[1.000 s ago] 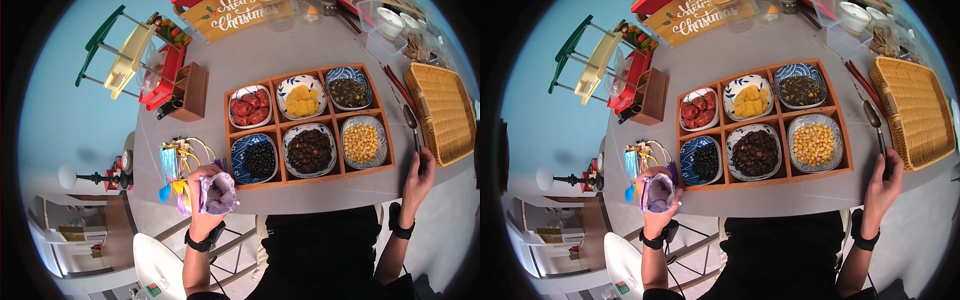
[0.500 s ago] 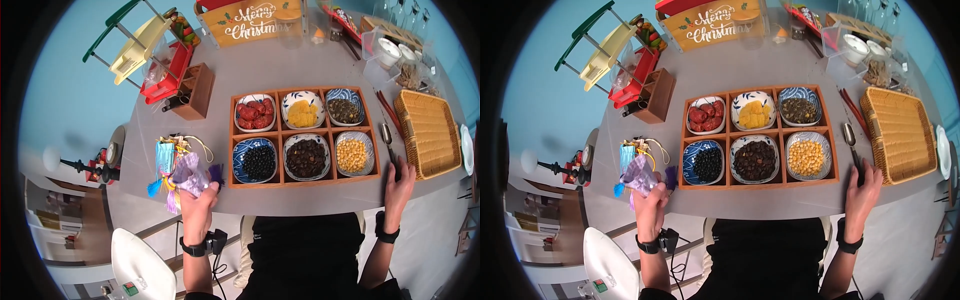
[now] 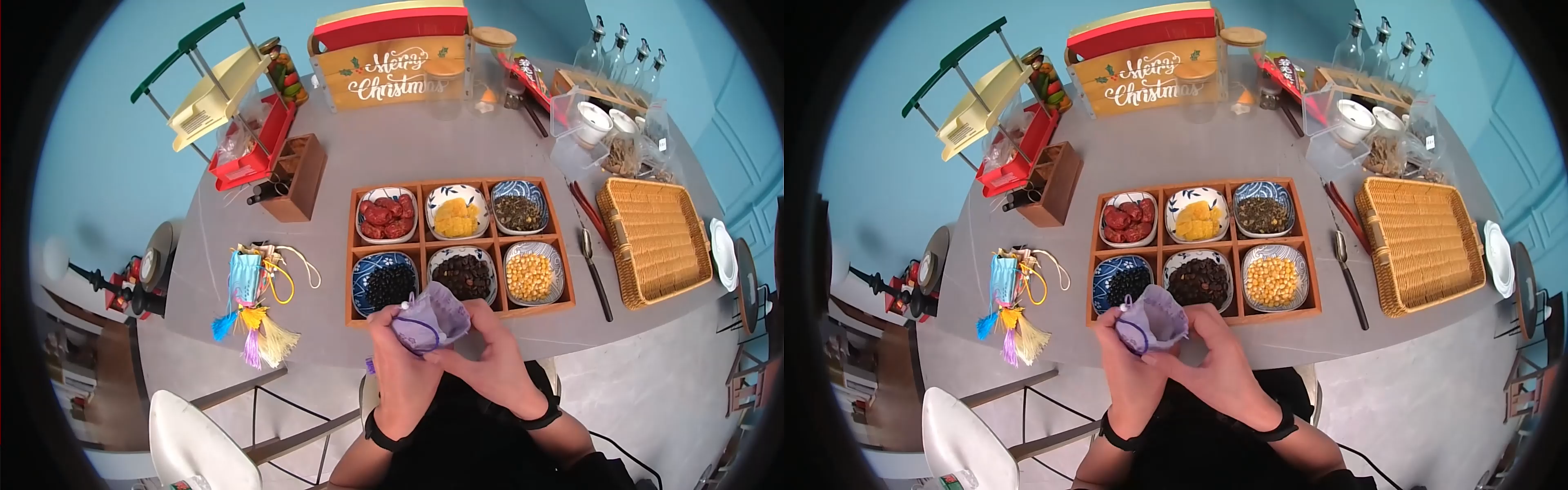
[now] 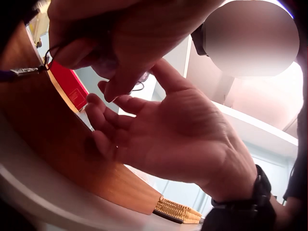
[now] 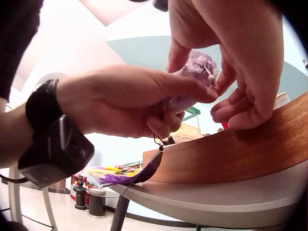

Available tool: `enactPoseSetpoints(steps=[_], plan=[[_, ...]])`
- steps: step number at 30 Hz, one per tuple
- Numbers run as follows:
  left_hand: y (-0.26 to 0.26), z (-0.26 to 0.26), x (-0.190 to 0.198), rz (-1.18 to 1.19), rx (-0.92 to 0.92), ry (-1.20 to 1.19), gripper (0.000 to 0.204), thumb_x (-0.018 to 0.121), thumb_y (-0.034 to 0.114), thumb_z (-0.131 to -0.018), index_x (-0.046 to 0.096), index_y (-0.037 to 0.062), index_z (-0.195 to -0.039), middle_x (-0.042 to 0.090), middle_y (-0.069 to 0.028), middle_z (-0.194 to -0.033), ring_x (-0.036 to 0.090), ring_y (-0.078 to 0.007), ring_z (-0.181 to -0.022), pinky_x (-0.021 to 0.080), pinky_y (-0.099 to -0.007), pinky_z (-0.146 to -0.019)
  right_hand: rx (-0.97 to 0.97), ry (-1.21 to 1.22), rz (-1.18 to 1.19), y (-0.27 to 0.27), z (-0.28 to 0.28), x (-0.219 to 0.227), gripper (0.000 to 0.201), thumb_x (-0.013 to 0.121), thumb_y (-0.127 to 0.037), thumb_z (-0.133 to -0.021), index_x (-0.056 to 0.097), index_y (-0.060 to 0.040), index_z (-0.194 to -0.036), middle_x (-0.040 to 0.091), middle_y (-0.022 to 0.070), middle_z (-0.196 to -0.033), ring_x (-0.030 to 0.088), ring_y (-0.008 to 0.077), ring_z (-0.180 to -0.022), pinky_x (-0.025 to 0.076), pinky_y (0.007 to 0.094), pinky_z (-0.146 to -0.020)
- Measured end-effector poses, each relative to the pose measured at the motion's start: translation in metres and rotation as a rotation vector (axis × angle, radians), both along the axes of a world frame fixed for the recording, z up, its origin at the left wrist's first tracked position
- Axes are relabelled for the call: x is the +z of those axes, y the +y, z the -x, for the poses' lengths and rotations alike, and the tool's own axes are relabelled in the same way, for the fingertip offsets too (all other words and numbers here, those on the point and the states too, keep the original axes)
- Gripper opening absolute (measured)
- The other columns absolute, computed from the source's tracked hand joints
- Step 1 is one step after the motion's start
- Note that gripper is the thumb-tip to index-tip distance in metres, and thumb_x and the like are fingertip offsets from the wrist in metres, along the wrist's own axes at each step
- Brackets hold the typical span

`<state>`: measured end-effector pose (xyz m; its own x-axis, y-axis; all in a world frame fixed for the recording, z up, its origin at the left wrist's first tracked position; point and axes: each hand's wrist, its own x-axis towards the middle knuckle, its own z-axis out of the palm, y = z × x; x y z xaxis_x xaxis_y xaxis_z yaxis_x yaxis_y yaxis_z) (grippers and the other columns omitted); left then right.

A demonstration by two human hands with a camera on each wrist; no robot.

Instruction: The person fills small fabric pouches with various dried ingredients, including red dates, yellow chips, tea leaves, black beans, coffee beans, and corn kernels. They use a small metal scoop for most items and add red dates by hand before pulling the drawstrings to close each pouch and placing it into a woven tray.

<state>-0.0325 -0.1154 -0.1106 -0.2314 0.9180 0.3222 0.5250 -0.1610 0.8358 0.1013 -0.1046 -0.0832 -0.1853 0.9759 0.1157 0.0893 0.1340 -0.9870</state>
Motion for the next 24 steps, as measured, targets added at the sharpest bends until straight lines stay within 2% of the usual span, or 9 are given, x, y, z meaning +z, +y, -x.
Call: enactPoseSetpoints(steps=[2, 5, 7, 8, 9, 12, 16, 19, 24], plan=[[-0.005, 0.0, -0.003, 0.035, 0.007, 0.029, 0.077, 0.086, 0.006, -0.062, 0.037, 0.0, -0.121, 0.05, -0.0212, -0.11, 0.056, -0.0367, -0.098, 0.046, -0.0413, -0.083, -0.008, 0.026, 0.026, -0.003, 0.001, -0.007, 0.034, 0.074, -0.008, -0.081, 0.06, 0.0021, -0.11, 0.059, 0.009, -0.102, 0.057, 0.0181, -0.097, 0.045, 0.0304, -0.086], [-0.009, 0.007, -0.004, 0.113, -0.083, -0.193, 0.08, 0.086, 0.006, -0.064, 0.036, 0.0, -0.126, 0.05, -0.0197, -0.117, 0.056, -0.0311, -0.107, 0.046, -0.0393, -0.09, -0.045, 0.11, 0.135, -0.007, -0.003, -0.005, 0.019, 0.067, -0.004, -0.087, 0.063, 0.0022, -0.104, 0.06, 0.0053, -0.095, 0.056, 0.0124, -0.09, 0.045, 0.026, -0.081], [-0.011, 0.022, 0.003, 0.17, -0.406, -0.555, 0.086, 0.087, 0.007, -0.066, 0.032, 0.0009, -0.133, 0.048, -0.0183, -0.126, 0.054, -0.0257, -0.113, 0.047, -0.0386, -0.092, -0.062, 0.17, 0.206, -0.005, -0.008, -0.006, 0.014, 0.066, -0.003, -0.089, 0.064, 0.0021, -0.102, 0.06, 0.0024, -0.089, 0.056, 0.0082, -0.086, 0.044, 0.0229, -0.078], [-0.008, 0.022, 0.014, 0.147, -0.435, -0.636, 0.063, 0.079, 0.007, -0.079, 0.041, 0.002, -0.129, 0.054, -0.0116, -0.12, 0.056, -0.0172, -0.106, 0.049, -0.0328, -0.087, 0.017, 0.148, 0.163, -0.002, -0.012, -0.011, 0.012, 0.065, -0.002, -0.09, 0.064, 0.0024, -0.101, 0.059, 0.001, -0.085, 0.055, 0.0072, -0.084, 0.043, 0.0222, -0.075], [-0.006, 0.023, 0.013, 0.14, -0.418, -0.63, 0.063, 0.079, 0.007, -0.079, 0.041, 0.002, -0.129, 0.054, -0.0116, -0.12, 0.056, -0.0172, -0.106, 0.049, -0.0328, -0.087, 0.104, 0.128, 0.121, 0.001, -0.015, -0.013, 0.011, 0.064, -0.002, -0.09, 0.064, 0.0027, -0.1, 0.059, -0.0003, -0.082, 0.054, 0.0062, -0.082, 0.043, 0.0214, -0.072], [-0.002, 0.025, 0.013, 0.193, -0.317, -0.775, 0.006, 0.057, 0.006, -0.097, 0.061, 0.0035, -0.102, 0.061, 0.0026, -0.091, 0.053, -0.002, -0.084, 0.044, -0.0191, -0.074, 0.201, -0.012, 0.103, 0.002, -0.022, 0.003, 0.012, 0.062, -0.001, -0.089, 0.063, 0.0027, -0.101, 0.06, 0.0053, -0.085, 0.057, 0.0113, -0.083, 0.045, 0.0259, -0.075], [-0.005, 0.033, 0.01, 0.08, -0.314, -0.94, 0.007, 0.059, 0.008, -0.096, 0.061, 0.0042, -0.102, 0.059, 0.004, -0.091, 0.051, -0.0018, -0.08, 0.043, -0.0186, -0.071, 0.159, 0.102, 0.182, -0.001, -0.008, 0.004, 0.015, 0.064, -0.001, -0.087, 0.065, 0.002, -0.102, 0.062, 0.0059, -0.088, 0.058, 0.0133, -0.083, 0.045, 0.0257, -0.075], [-0.012, 0.061, 0.025, 0.079, -0.16, -0.894, 0.01, 0.061, 0.008, -0.095, 0.063, 0.0053, -0.104, 0.062, 0.003, -0.09, 0.055, -0.0026, -0.079, 0.045, -0.0193, -0.071, 0.066, -0.089, -0.097, -0.003, 0.0, 0.014, 0.019, 0.063, -0.001, -0.087, 0.064, 0.0021, -0.106, 0.065, 0.0073, -0.092, 0.06, 0.015, -0.083, 0.047, 0.0263, -0.077], [-0.013, 0.156, 0.059, 0.03, 0.136, -0.653, 0.013, 0.06, 0.016, -0.096, 0.064, 0.0061, -0.103, 0.062, 0.004, -0.084, 0.053, -0.0023, -0.072, 0.042, -0.0195, -0.065, -0.216, 0.059, 0.078, -0.013, -0.049, 0.018, 0.026, 0.057, -0.002, -0.09, 0.061, 0.0006, -0.116, 0.067, 0.0109, -0.097, 0.062, 0.014, -0.08, 0.049, 0.0285, -0.08]])
